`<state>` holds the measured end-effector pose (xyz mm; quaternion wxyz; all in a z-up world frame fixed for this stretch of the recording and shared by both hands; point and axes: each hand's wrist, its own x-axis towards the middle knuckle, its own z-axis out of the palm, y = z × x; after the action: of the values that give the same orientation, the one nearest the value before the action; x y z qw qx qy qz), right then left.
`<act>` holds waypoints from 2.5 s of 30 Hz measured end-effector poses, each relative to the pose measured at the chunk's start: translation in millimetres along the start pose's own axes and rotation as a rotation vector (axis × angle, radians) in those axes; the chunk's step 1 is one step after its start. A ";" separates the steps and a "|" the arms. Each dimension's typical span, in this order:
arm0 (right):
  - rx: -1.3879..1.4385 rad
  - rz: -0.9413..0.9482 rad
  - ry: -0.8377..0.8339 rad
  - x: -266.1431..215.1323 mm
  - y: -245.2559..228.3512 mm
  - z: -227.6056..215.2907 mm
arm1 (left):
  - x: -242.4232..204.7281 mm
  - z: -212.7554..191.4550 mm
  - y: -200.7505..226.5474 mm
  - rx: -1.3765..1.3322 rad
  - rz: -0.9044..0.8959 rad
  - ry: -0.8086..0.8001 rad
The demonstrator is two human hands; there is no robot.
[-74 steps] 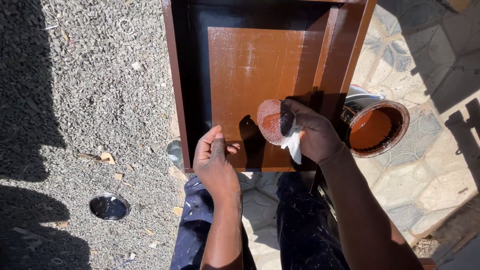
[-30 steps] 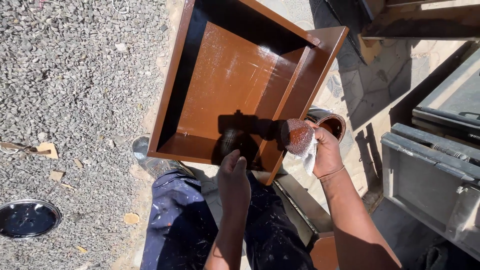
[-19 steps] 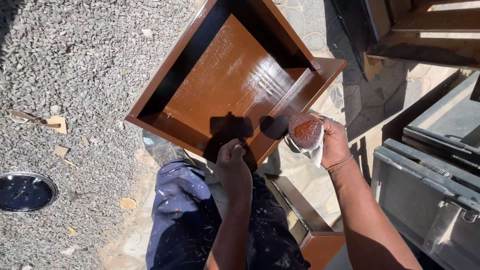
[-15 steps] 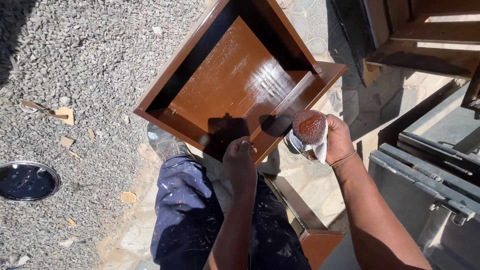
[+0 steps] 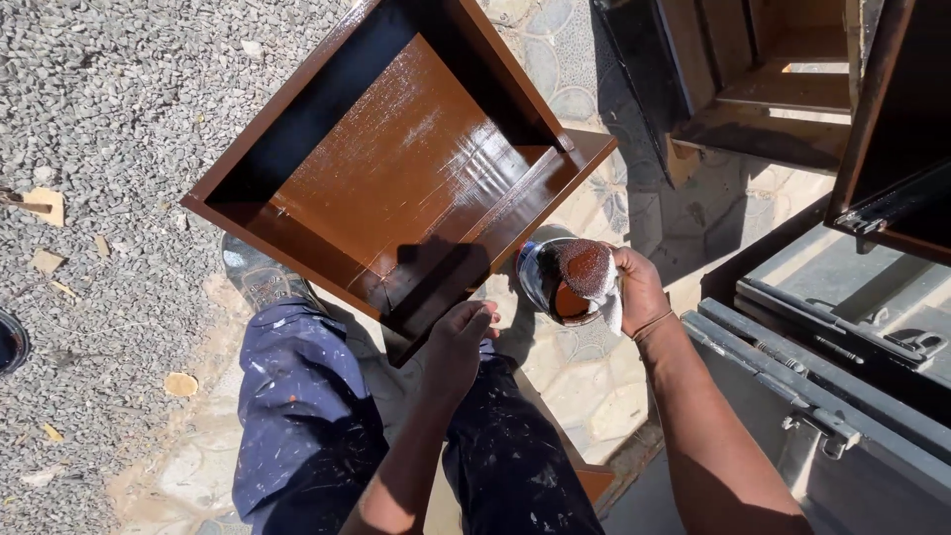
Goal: Applying brown paint to the interior and edges of a wooden drawer using a sponge applicator.
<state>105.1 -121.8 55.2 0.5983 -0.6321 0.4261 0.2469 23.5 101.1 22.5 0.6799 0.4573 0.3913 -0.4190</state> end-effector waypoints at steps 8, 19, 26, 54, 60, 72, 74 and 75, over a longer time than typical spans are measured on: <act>-0.029 0.193 0.070 24.0 112.6 -166.7 | 117.5 102.0 -155.4 0.336 -0.089 -0.108; -0.372 0.108 0.189 100.7 191.8 -224.4 | 158.2 154.8 -161.4 0.903 0.076 -0.214; -0.200 0.077 0.142 102.0 172.8 -226.5 | 107.3 171.3 -108.9 0.330 -0.209 -0.096; -0.354 -0.309 0.012 -45.3 -246.6 -55.5 | -105.9 143.7 203.8 -0.161 0.106 -0.167; -0.512 -0.290 -0.152 63.1 -314.2 17.9 | 28.3 145.9 224.3 -0.444 0.263 -0.095; -0.752 -0.241 -0.327 333.0 -306.1 35.2 | 266.9 183.5 208.6 -0.790 0.303 -0.043; -0.788 -0.198 -0.310 362.7 -294.6 42.4 | 303.6 185.8 197.3 -0.905 0.367 -0.047; -0.799 -0.188 -0.315 375.9 -288.3 39.2 | 311.5 187.2 191.5 -0.917 0.360 -0.040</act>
<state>546.9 -198.1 -102.8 0.3845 -0.8045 0.1415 0.4301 335.7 -98.5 -154.8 0.8800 0.1632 0.4371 -0.0882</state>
